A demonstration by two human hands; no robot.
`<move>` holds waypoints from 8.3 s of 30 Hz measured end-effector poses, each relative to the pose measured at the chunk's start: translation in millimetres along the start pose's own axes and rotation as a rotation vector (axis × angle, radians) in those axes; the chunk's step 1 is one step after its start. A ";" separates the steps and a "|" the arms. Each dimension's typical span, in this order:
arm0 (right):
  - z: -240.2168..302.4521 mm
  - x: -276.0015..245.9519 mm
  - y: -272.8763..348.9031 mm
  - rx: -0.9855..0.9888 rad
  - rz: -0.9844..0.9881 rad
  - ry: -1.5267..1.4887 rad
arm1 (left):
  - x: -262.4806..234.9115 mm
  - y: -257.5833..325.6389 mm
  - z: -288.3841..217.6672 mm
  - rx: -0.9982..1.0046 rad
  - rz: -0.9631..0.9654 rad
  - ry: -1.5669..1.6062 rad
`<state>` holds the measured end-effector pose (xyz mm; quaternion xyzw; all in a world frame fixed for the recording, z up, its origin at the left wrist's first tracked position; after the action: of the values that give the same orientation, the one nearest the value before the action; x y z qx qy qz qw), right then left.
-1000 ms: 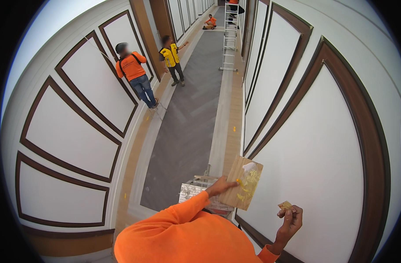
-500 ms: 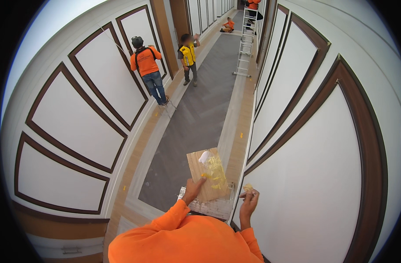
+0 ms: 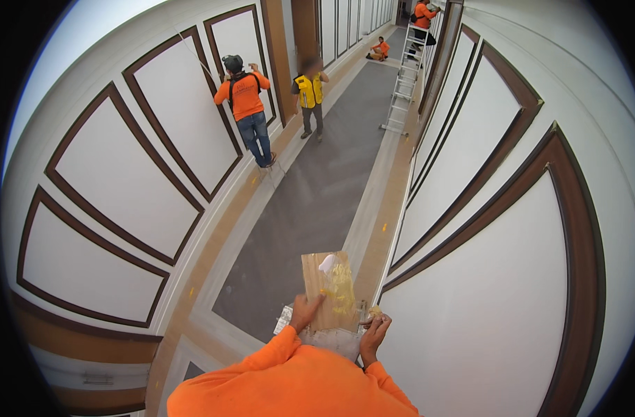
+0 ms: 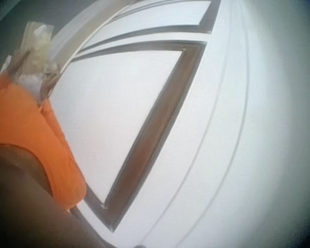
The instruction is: The person applies a yellowish compound to the edges of dark brown wall panels using a small putty knife and a wooden board. The person repeatedly scoops compound from the board and spreads it along the panel seams while standing on a ladder.
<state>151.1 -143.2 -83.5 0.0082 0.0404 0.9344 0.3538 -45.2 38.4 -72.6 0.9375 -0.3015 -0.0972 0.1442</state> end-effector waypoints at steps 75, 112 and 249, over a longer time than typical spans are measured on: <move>399.0 -24.1 26.8 -0.169 -0.104 0.654 | 9.9 12.1 -266.6 -0.042 0.980 0.130; 422.0 2.5 40.2 -0.099 -0.315 1.053 | 9.6 -3.7 -328.5 -0.037 1.256 -0.059; 521.6 -76.4 503.2 -0.326 -2.262 1.920 | 72.9 -39.1 -91.9 -0.417 1.378 -0.153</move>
<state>-101.1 -532.9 478.2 -0.6677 0.1346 -0.1845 0.7085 58.8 45.0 -6.1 0.4782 -0.8082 -0.1051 0.3272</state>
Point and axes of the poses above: each hand's wrist, its own y-axis away from the middle knuckle, its own x-axis out of the palm, z = x × y, the point moved 5 cm from there along -y, towards the middle knuckle, and after that the axes turned 15 degrees about z, right-handed, at the moved point
